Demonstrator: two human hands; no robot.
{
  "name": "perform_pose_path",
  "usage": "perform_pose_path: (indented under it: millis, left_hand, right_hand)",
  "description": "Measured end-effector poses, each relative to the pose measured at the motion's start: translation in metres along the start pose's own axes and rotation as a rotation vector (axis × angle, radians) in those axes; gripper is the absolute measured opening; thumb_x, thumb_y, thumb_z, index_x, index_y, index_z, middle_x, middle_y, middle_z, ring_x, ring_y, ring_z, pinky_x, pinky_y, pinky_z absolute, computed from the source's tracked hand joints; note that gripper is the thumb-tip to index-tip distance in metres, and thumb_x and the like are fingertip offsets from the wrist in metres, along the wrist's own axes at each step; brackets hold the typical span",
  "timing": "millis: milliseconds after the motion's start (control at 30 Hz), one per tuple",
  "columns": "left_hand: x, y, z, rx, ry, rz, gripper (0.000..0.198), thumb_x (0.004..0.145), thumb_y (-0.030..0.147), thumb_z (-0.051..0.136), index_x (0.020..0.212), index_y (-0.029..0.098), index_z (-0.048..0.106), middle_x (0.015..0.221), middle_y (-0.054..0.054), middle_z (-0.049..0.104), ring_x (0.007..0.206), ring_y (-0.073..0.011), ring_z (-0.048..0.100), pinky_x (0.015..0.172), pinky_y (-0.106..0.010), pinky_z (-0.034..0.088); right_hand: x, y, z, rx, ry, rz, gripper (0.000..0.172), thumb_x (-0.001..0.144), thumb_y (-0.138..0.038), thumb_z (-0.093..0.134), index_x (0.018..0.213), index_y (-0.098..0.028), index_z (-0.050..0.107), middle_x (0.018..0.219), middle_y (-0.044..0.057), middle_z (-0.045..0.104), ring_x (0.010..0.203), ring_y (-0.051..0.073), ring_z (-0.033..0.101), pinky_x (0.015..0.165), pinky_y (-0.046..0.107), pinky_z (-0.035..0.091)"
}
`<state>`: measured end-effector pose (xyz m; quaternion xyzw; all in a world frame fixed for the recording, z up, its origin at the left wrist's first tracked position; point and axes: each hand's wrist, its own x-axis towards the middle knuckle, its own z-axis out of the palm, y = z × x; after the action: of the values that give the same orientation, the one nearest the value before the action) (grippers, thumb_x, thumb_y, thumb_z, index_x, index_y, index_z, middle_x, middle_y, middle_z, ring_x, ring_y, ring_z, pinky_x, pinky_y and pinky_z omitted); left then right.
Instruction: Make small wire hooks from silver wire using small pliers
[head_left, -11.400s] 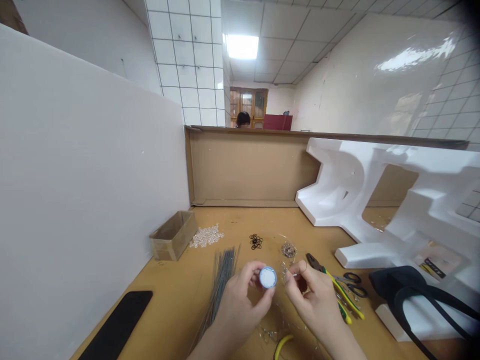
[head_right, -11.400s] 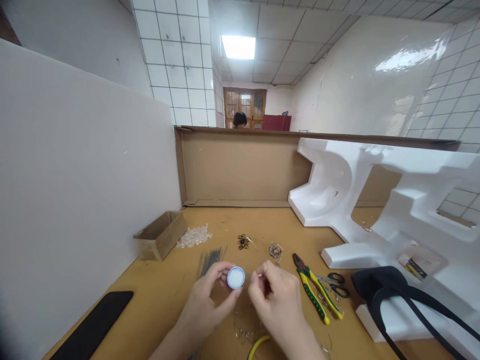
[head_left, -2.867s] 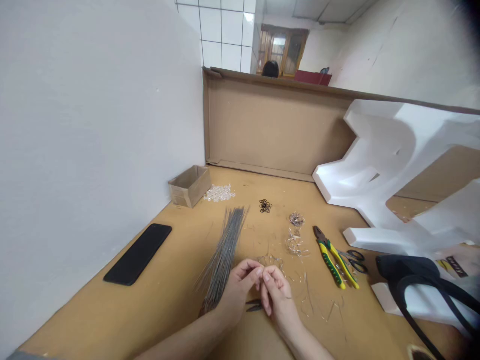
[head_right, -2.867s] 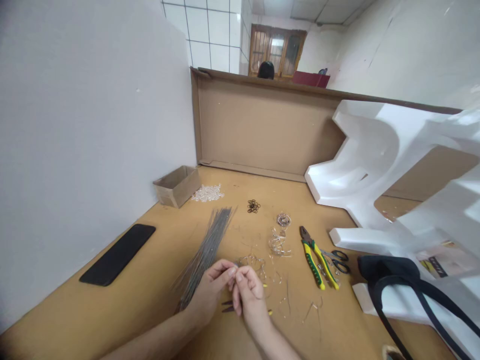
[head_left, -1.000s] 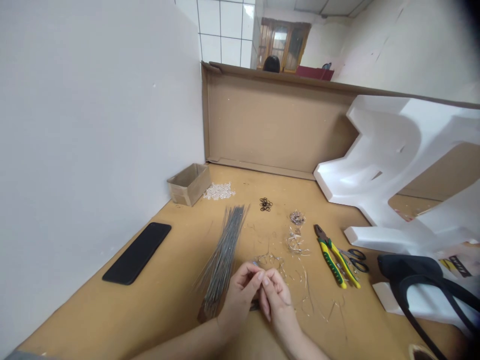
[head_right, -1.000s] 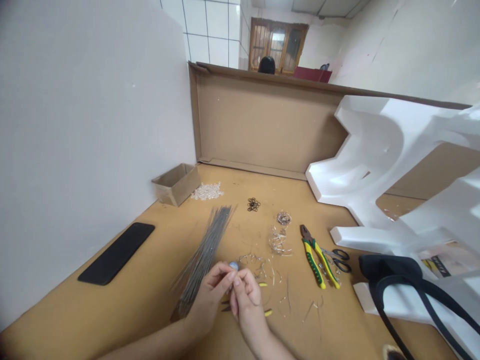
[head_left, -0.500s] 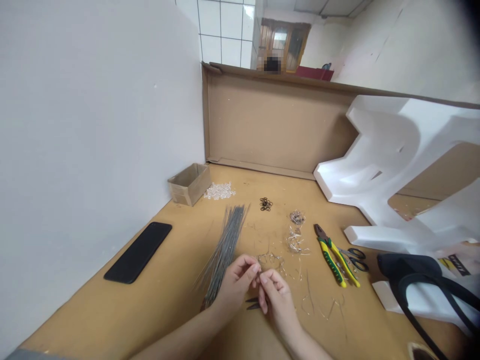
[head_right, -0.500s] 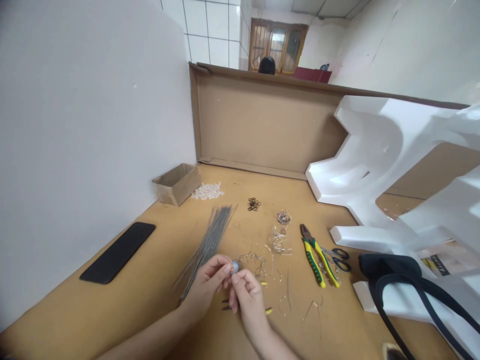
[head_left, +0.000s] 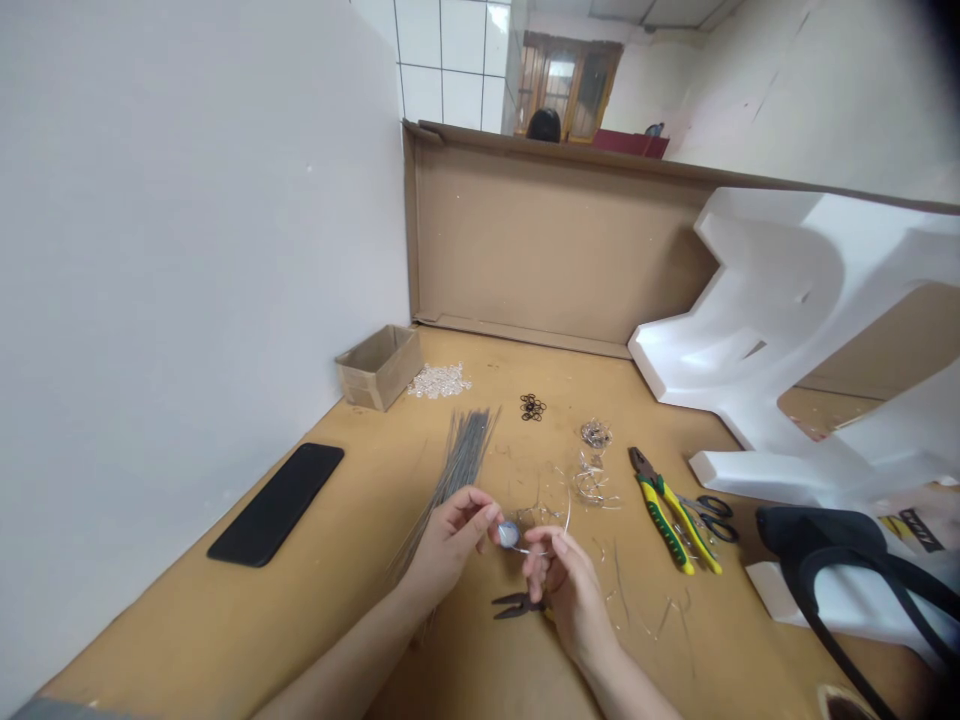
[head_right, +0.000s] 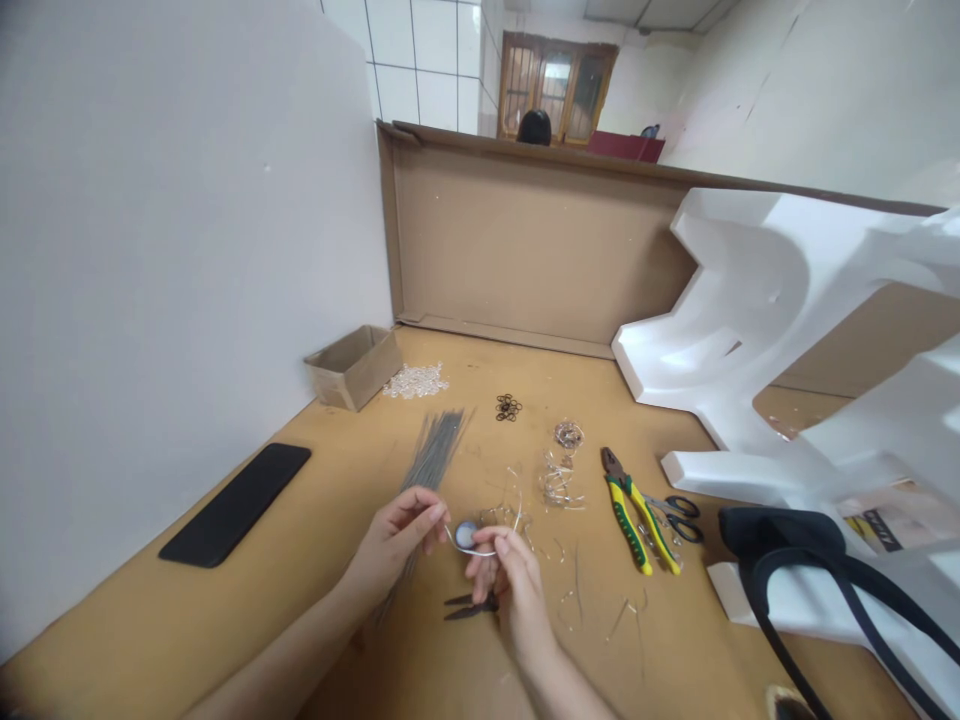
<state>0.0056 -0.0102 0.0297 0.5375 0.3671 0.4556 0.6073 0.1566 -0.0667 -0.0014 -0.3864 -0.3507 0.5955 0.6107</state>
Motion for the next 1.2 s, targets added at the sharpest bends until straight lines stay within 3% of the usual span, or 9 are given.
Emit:
perform_pose_path:
  millis: [233, 667, 867, 967, 1033, 1100, 1200]
  left_hand:
    - [0.0, -0.003, -0.001, -0.007, 0.0, -0.001, 0.023, 0.075, 0.038, 0.059, 0.072, 0.016, 0.056, 0.06, 0.001, 0.059, 0.051, -0.0085, 0.049, 0.05, -0.019, 0.039]
    - [0.0, -0.003, 0.0, -0.014, 0.004, 0.015, 0.021, 0.076, 0.036, 0.058, 0.072, 0.015, 0.056, 0.062, 0.001, 0.058, 0.054, -0.0091, 0.051, 0.05, -0.02, 0.04]
    - [0.0, -0.001, 0.0, 0.004, 0.002, 0.017, 0.02, 0.077, 0.035, 0.057, 0.072, 0.015, 0.055, 0.062, 0.001, 0.059, 0.053, -0.0084, 0.051, 0.051, -0.02, 0.041]
    - [0.003, -0.002, -0.003, 0.03, 0.046, 0.035, 0.02, 0.076, 0.035, 0.058, 0.072, 0.016, 0.054, 0.061, 0.001, 0.059, 0.054, -0.0089, 0.052, 0.052, -0.02, 0.041]
    - [0.006, -0.005, -0.005, 0.046, 0.09, 0.046, 0.02, 0.076, 0.035, 0.057, 0.073, 0.016, 0.054, 0.062, 0.001, 0.059, 0.055, -0.0094, 0.052, 0.052, -0.02, 0.041]
    - [0.008, -0.009, -0.005, 0.058, 0.084, 0.045, 0.019, 0.077, 0.034, 0.056, 0.074, 0.016, 0.053, 0.064, 0.001, 0.059, 0.056, -0.0095, 0.052, 0.053, -0.02, 0.042]
    - [0.007, -0.016, -0.002, 0.141, -0.033, 0.074, 0.017, 0.08, 0.031, 0.053, 0.075, 0.015, 0.055, 0.066, 0.0, 0.06, 0.058, -0.01, 0.053, 0.057, -0.022, 0.043]
  right_hand:
    - [-0.003, 0.006, -0.002, -0.109, -0.011, 0.042, 0.022, 0.076, -0.038, 0.062, 0.082, -0.017, 0.06, 0.06, -0.001, 0.06, 0.042, 0.008, 0.046, 0.044, 0.02, 0.033]
    - [0.0, 0.008, -0.002, -0.222, 0.058, 0.051, 0.026, 0.069, -0.04, 0.068, 0.075, -0.017, 0.057, 0.055, -0.003, 0.059, 0.038, 0.006, 0.047, 0.041, 0.019, 0.031]
    - [0.0, 0.01, -0.003, -0.209, 0.026, 0.052, 0.027, 0.073, -0.043, 0.063, 0.078, -0.017, 0.057, 0.059, -0.002, 0.06, 0.04, 0.007, 0.048, 0.043, 0.019, 0.033]
    - [-0.001, 0.01, -0.003, -0.354, -0.055, 0.102, 0.035, 0.08, -0.047, 0.051, 0.066, -0.016, 0.056, 0.05, -0.001, 0.056, 0.037, 0.008, 0.045, 0.04, 0.02, 0.032]
    - [-0.004, 0.008, -0.002, -0.6, -0.038, -0.018, 0.042, 0.083, -0.044, 0.047, 0.052, -0.016, 0.05, 0.04, -0.003, 0.047, 0.035, 0.008, 0.041, 0.039, 0.021, 0.03]
    - [-0.007, 0.003, -0.001, -0.835, 0.018, -0.307, 0.038, 0.084, -0.033, 0.049, 0.049, -0.017, 0.049, 0.042, -0.003, 0.044, 0.041, 0.009, 0.042, 0.043, 0.022, 0.032]
    - [-0.008, -0.007, 0.0, -1.027, 0.016, -0.677, 0.012, 0.083, -0.018, 0.05, 0.076, -0.017, 0.06, 0.067, 0.003, 0.059, 0.061, 0.014, 0.053, 0.057, 0.026, 0.042]
